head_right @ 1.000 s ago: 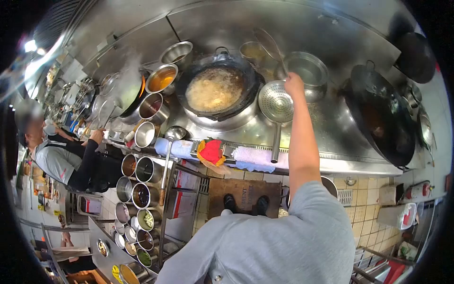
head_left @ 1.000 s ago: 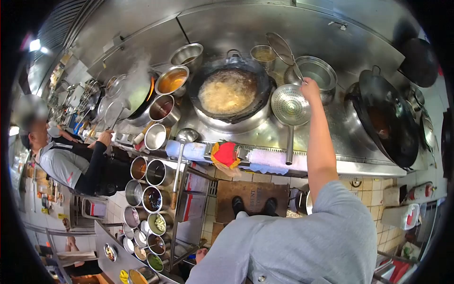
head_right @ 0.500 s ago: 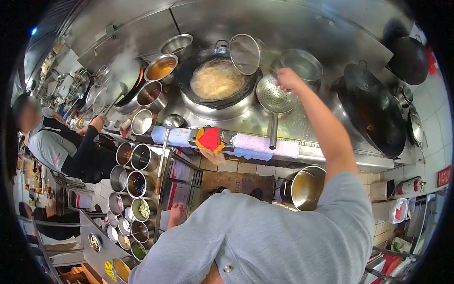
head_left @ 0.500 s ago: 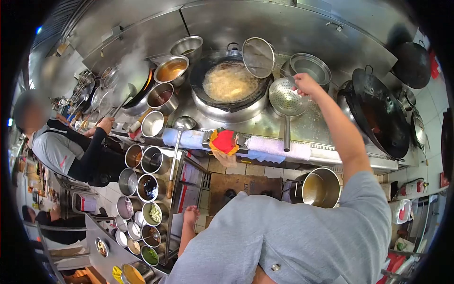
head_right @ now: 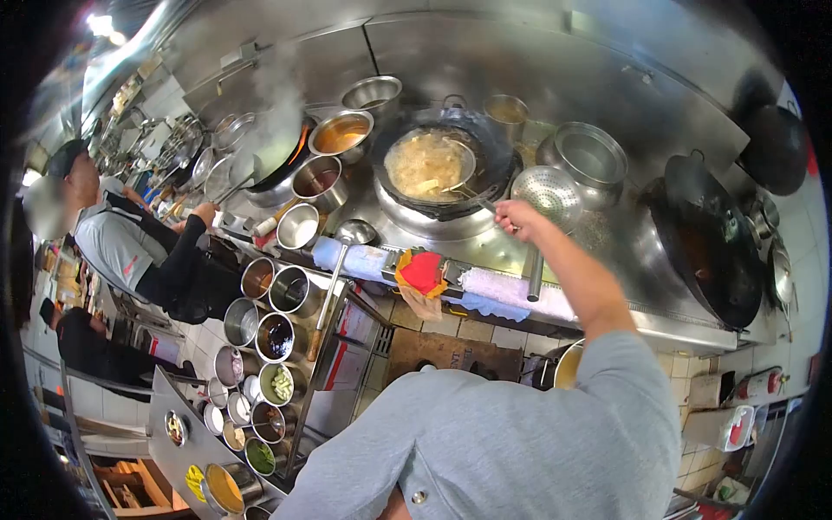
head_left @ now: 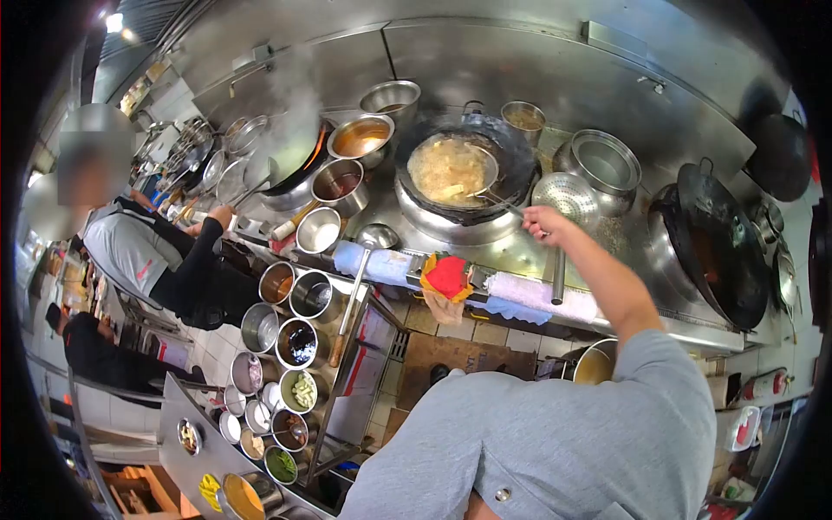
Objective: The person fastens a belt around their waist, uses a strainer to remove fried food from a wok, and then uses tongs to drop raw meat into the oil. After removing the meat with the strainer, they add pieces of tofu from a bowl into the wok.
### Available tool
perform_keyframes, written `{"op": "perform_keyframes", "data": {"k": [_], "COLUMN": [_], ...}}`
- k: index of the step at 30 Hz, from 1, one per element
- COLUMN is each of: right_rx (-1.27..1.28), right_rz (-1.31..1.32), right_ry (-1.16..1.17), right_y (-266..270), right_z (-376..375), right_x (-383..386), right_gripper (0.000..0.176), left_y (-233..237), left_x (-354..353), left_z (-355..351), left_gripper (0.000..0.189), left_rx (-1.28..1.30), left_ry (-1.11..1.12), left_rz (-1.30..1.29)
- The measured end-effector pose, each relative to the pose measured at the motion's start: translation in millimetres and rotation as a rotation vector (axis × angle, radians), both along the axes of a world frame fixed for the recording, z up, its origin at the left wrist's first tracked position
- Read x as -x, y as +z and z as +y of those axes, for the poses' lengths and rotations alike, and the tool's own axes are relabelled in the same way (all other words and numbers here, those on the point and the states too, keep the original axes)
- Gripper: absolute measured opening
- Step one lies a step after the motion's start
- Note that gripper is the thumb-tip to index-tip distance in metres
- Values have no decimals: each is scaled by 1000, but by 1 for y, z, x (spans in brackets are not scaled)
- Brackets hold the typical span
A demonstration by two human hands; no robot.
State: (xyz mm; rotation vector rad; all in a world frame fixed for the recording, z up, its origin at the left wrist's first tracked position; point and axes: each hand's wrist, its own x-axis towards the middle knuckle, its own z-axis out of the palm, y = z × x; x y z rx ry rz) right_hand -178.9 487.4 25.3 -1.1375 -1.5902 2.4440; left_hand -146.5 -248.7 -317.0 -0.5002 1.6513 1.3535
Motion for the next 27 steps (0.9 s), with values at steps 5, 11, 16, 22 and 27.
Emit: {"op": "perform_keyframes", "data": {"k": [5,11,16,22,27], "right_rx": [171,61,52,79,87], "right_rz": [184,220,184,261,327], "right_ry": [-35,-18,-74,-132,-206], "right_y": [-36,-46,-32,-24,-39], "right_z": [-34,-52,-67,-85,-85], "right_x": [16,32,12,-14,-44], "right_gripper": [19,31,19,15,16], "left_y": [2,55,111,100,-6], "left_x": [-31,-17,18,28,39], "left_z": [-22,2,50,63,32], "left_gripper": [13,14,15,18,24], "left_rx": [-537,-279,-31,-69,39], "left_ry": [614,128,19,-27,-607], "left_rz": [-643,159,182,205,365]}}
